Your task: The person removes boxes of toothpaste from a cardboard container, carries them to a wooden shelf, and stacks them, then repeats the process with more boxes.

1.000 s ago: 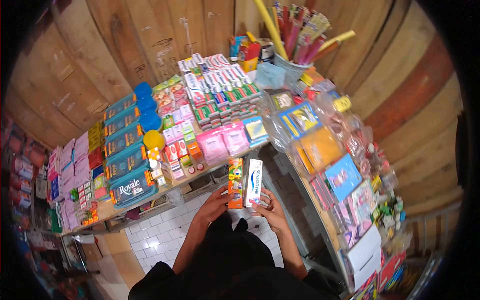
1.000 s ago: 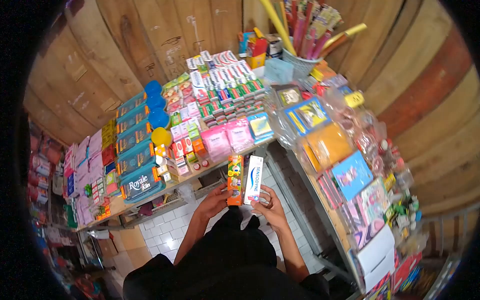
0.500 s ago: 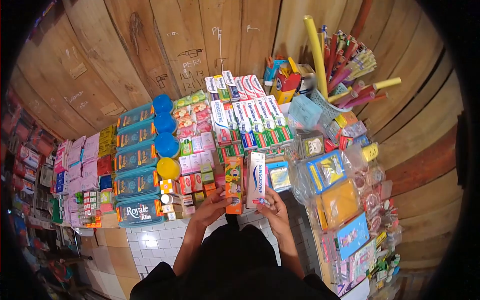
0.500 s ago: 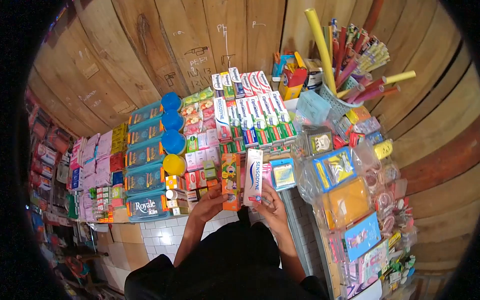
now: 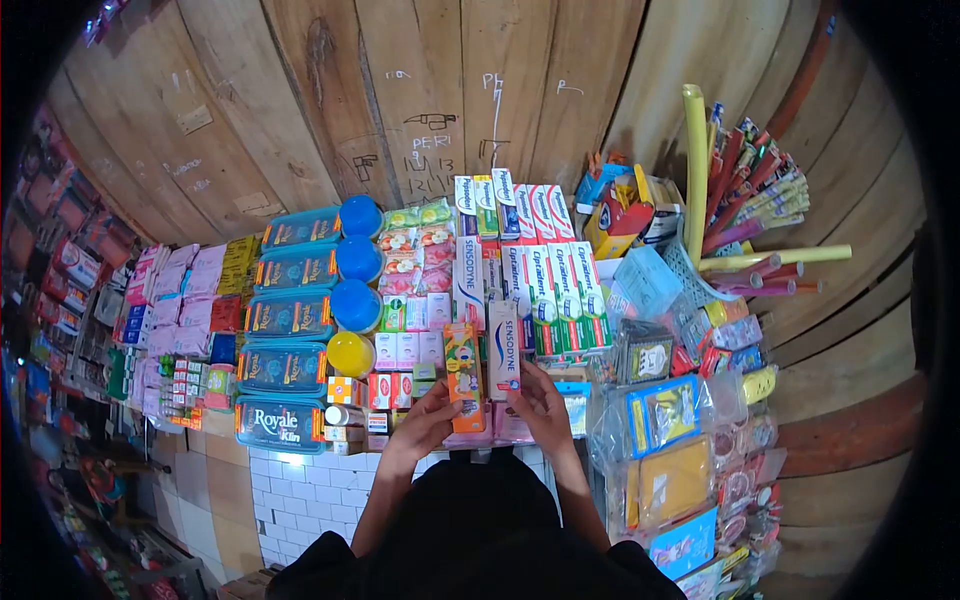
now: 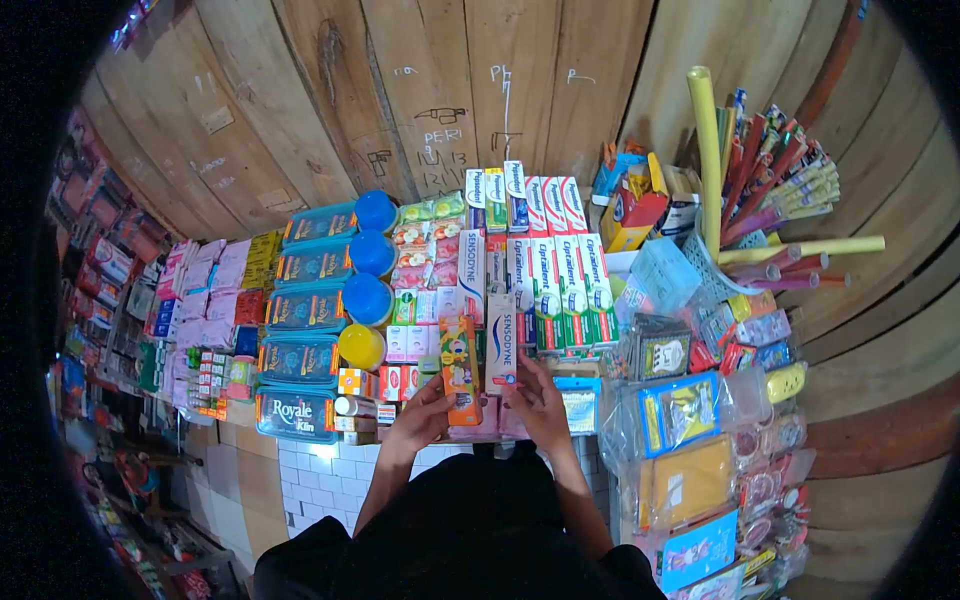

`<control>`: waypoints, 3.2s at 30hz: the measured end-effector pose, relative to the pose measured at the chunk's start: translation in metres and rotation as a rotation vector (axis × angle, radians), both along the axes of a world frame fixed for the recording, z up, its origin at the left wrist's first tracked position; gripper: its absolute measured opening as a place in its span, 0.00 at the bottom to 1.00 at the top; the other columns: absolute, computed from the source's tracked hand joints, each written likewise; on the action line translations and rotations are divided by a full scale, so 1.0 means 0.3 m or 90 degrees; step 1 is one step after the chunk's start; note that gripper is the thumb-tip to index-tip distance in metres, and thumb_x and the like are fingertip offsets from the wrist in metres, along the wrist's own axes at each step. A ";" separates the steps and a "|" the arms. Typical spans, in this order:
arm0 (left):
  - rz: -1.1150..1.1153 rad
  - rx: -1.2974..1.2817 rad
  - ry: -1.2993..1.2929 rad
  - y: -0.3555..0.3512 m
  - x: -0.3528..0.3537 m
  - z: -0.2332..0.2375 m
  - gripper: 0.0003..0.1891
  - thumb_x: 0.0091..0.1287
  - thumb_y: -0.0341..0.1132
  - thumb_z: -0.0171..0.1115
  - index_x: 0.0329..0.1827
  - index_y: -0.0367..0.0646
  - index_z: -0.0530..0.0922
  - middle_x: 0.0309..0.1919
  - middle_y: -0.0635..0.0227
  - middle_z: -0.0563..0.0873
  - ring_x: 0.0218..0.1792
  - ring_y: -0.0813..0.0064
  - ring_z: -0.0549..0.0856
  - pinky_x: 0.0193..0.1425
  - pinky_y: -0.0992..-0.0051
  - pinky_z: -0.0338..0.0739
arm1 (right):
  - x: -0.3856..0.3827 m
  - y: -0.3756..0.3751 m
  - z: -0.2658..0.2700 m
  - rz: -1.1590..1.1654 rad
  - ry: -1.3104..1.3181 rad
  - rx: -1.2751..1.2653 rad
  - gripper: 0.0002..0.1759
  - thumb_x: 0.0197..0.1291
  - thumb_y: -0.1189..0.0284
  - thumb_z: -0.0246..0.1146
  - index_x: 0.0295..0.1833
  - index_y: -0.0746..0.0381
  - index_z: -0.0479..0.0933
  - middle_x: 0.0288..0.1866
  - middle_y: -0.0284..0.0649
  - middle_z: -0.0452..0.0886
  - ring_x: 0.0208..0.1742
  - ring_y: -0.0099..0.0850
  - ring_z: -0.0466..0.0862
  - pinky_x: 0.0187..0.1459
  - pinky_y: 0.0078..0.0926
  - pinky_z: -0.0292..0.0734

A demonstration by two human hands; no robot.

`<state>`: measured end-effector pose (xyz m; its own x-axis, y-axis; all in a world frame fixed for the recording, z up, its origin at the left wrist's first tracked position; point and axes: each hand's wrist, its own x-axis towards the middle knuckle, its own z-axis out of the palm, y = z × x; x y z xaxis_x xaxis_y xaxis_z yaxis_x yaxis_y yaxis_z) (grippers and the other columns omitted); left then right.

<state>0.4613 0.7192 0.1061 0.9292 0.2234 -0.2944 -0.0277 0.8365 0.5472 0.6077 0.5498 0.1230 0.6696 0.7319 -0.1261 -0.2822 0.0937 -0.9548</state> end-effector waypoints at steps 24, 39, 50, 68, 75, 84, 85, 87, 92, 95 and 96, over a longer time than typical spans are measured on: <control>0.120 -0.008 -0.015 -0.006 0.085 0.007 0.24 0.74 0.19 0.51 0.72 0.41 0.62 0.62 0.61 0.78 0.62 0.74 0.79 0.59 0.80 0.79 | 0.194 0.125 0.075 -0.021 -0.721 -0.185 0.29 0.50 0.75 0.72 0.62 0.56 0.80 0.66 0.41 0.77 0.62 0.42 0.79 0.62 0.38 0.76; 0.100 0.024 -0.031 0.034 0.086 -0.010 0.26 0.75 0.20 0.48 0.75 0.38 0.57 0.66 0.46 0.74 0.65 0.61 0.78 0.68 0.67 0.77 | 0.291 0.255 0.049 -0.061 -0.734 -0.189 0.29 0.49 0.71 0.76 0.60 0.58 0.81 0.64 0.40 0.79 0.57 0.44 0.79 0.58 0.37 0.77; 0.035 0.112 0.000 0.023 0.064 0.061 0.27 0.75 0.22 0.50 0.76 0.38 0.56 0.66 0.51 0.74 0.66 0.65 0.78 0.67 0.71 0.77 | 0.232 0.183 0.102 -0.056 -0.598 -0.060 0.29 0.50 0.70 0.78 0.59 0.61 0.81 0.60 0.44 0.80 0.54 0.38 0.83 0.57 0.34 0.76; -0.183 0.175 0.007 -0.078 0.257 0.071 0.28 0.77 0.37 0.56 0.75 0.38 0.60 0.65 0.59 0.75 0.65 0.72 0.76 0.68 0.67 0.73 | 0.165 -0.071 0.078 0.036 -0.450 -0.076 0.41 0.47 0.73 0.79 0.69 0.60 0.72 0.74 0.53 0.68 0.69 0.45 0.75 0.62 0.38 0.77; -0.194 0.196 -0.012 -0.052 0.227 0.107 0.31 0.78 0.38 0.54 0.79 0.38 0.55 0.68 0.56 0.74 0.66 0.66 0.77 0.69 0.64 0.73 | 0.170 -0.041 0.075 -0.040 -0.516 -0.162 0.34 0.48 0.73 0.77 0.65 0.60 0.77 0.67 0.45 0.77 0.66 0.43 0.77 0.64 0.38 0.75; -0.145 0.187 -0.017 -0.051 0.198 0.110 0.30 0.78 0.36 0.53 0.79 0.38 0.56 0.71 0.53 0.71 0.66 0.61 0.77 0.69 0.63 0.73 | 0.255 0.058 0.051 -0.122 -0.723 -0.215 0.31 0.50 0.69 0.76 0.62 0.60 0.79 0.61 0.44 0.81 0.58 0.44 0.80 0.58 0.40 0.75; -0.142 0.189 -0.016 -0.052 0.199 0.114 0.30 0.78 0.36 0.53 0.79 0.39 0.56 0.71 0.53 0.71 0.66 0.61 0.77 0.69 0.63 0.73 | 0.265 0.072 0.053 -0.123 -0.731 -0.207 0.31 0.50 0.68 0.76 0.63 0.60 0.79 0.60 0.44 0.81 0.57 0.44 0.80 0.58 0.39 0.75; -0.140 0.191 -0.002 -0.053 0.200 0.105 0.29 0.78 0.36 0.53 0.79 0.39 0.57 0.71 0.54 0.71 0.66 0.61 0.77 0.69 0.64 0.73 | 0.289 0.101 0.062 -0.127 -0.749 -0.191 0.32 0.51 0.66 0.76 0.63 0.61 0.78 0.60 0.45 0.81 0.55 0.44 0.80 0.57 0.39 0.75; -0.134 0.180 0.013 -0.055 0.202 0.094 0.29 0.78 0.36 0.53 0.79 0.40 0.57 0.70 0.55 0.72 0.66 0.62 0.78 0.69 0.65 0.74 | 0.339 0.145 0.066 -0.120 -0.719 -0.190 0.32 0.53 0.65 0.75 0.64 0.61 0.78 0.59 0.46 0.82 0.56 0.45 0.80 0.58 0.38 0.75; -0.127 0.165 0.017 -0.059 0.204 0.087 0.29 0.78 0.37 0.54 0.79 0.41 0.57 0.70 0.56 0.72 0.65 0.62 0.78 0.69 0.65 0.74 | 0.362 0.164 0.056 -0.118 -0.717 -0.187 0.32 0.53 0.64 0.75 0.64 0.61 0.78 0.60 0.46 0.81 0.56 0.46 0.80 0.58 0.38 0.75; -0.125 0.163 0.019 -0.063 0.204 0.091 0.29 0.78 0.36 0.54 0.79 0.41 0.57 0.70 0.56 0.72 0.65 0.62 0.78 0.69 0.65 0.74 | 0.368 0.167 0.049 -0.118 -0.717 -0.185 0.32 0.53 0.64 0.75 0.64 0.61 0.78 0.60 0.46 0.81 0.56 0.46 0.80 0.59 0.38 0.75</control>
<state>0.5224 0.7004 0.1334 0.9536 0.1117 -0.2796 0.1394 0.6594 0.7388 0.7180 0.5999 0.1376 0.6026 0.6535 0.4580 0.7292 -0.2179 -0.6486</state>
